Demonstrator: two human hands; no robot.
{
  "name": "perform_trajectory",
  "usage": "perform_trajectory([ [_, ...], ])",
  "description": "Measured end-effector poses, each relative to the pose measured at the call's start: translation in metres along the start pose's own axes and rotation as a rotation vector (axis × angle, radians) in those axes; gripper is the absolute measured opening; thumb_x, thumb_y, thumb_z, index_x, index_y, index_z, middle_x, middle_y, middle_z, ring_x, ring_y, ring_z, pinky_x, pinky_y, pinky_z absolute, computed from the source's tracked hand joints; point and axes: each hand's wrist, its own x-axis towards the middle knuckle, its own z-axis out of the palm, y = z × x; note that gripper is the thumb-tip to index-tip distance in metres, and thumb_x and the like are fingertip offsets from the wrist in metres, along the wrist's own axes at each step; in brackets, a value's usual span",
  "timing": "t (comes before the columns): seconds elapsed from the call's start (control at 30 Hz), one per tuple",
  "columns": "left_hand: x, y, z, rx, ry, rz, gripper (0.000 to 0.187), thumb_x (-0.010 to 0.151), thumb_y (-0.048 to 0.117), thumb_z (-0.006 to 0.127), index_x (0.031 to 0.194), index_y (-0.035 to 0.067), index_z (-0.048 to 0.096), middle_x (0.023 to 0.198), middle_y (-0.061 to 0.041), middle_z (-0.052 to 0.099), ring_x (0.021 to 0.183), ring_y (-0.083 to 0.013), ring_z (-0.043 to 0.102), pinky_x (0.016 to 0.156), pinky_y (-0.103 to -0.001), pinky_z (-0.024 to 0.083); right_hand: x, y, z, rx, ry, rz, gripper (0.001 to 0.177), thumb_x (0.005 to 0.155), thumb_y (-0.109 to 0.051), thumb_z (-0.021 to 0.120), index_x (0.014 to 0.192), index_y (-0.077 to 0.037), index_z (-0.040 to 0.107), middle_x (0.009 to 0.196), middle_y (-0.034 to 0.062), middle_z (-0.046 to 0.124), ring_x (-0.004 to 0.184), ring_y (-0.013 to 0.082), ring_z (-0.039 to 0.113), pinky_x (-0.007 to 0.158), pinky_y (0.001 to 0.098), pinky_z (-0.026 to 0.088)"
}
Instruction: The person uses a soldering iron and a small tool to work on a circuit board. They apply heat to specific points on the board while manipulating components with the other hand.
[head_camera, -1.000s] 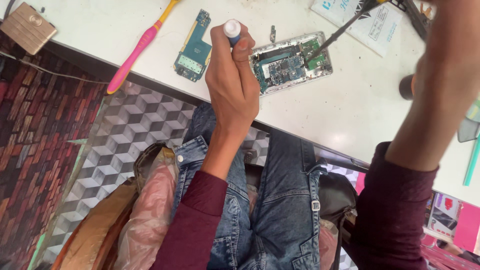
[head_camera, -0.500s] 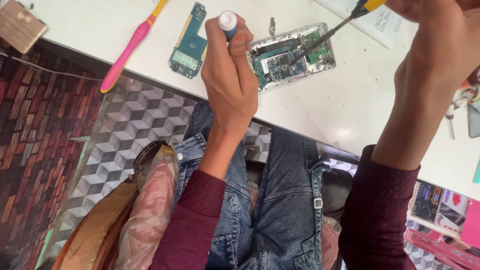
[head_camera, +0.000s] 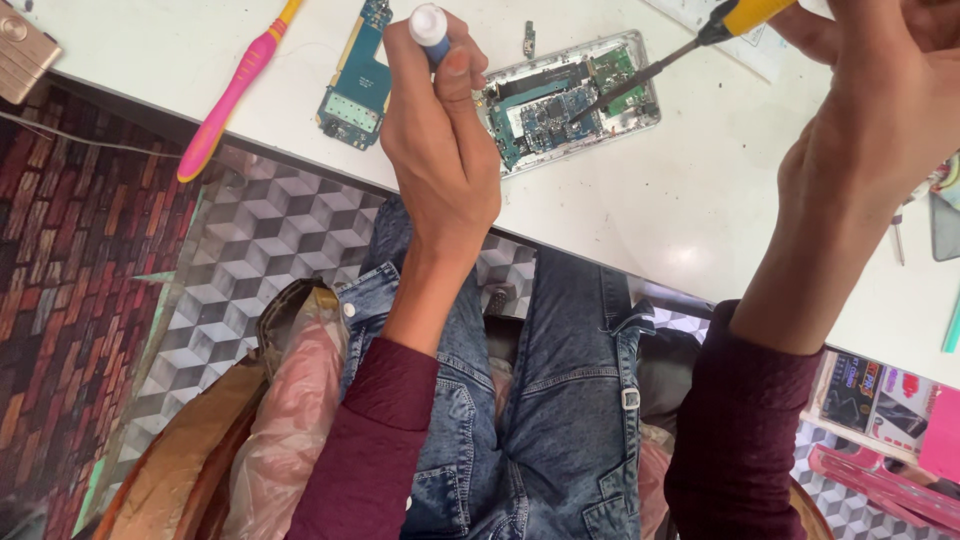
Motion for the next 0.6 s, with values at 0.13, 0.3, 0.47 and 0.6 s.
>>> perform_trajectory([
  [0.13,0.0,-0.002,0.001,0.002,0.0,0.011,0.034,0.125,0.036,0.031,0.117,0.006,0.046,0.091,-0.007,0.065,0.08,-0.0159,0.068,0.076,-0.028,0.054,-0.004,-0.006,-0.002,-0.08,-0.063,-0.109,0.01,0.113,0.007,0.064,0.122,0.005,0.068,0.115,0.0153,0.074,0.109,0.0267,0.079,0.102,0.043,0.071],
  [0.3,-0.002,-0.004,0.001,0.005,-0.002,0.007,0.034,0.125,0.037,0.031,0.119,0.006,0.046,0.09,-0.006,0.065,0.078,-0.0149,0.067,0.075,-0.028,0.053,-0.01,-0.019,-0.015,-0.09,-0.204,-0.093,0.016,0.113,0.009,0.063,0.129,0.006,0.062,0.122,0.0177,0.071,0.116,0.025,0.074,0.109,0.0387,0.066],
  [0.47,-0.001,-0.002,0.001,0.005,-0.01,-0.002,0.034,0.125,0.037,0.031,0.129,0.007,0.045,0.09,-0.006,0.065,0.077,-0.0147,0.066,0.074,-0.028,0.054,-0.016,-0.032,-0.025,-0.148,-0.214,0.088,0.014,0.114,0.006,0.065,0.128,0.005,0.063,0.124,0.0163,0.073,0.119,0.0222,0.075,0.113,0.035,0.065],
  [0.6,0.002,0.003,0.001,-0.026,-0.009,0.038,0.035,0.124,0.037,0.03,0.134,0.006,0.042,0.089,-0.007,0.063,0.075,-0.0153,0.064,0.073,-0.028,0.052,-0.029,-0.031,-0.022,-0.177,-0.092,0.169,0.016,0.115,0.006,0.068,0.13,0.005,0.064,0.125,0.0148,0.073,0.119,0.0212,0.076,0.11,0.0342,0.066],
])
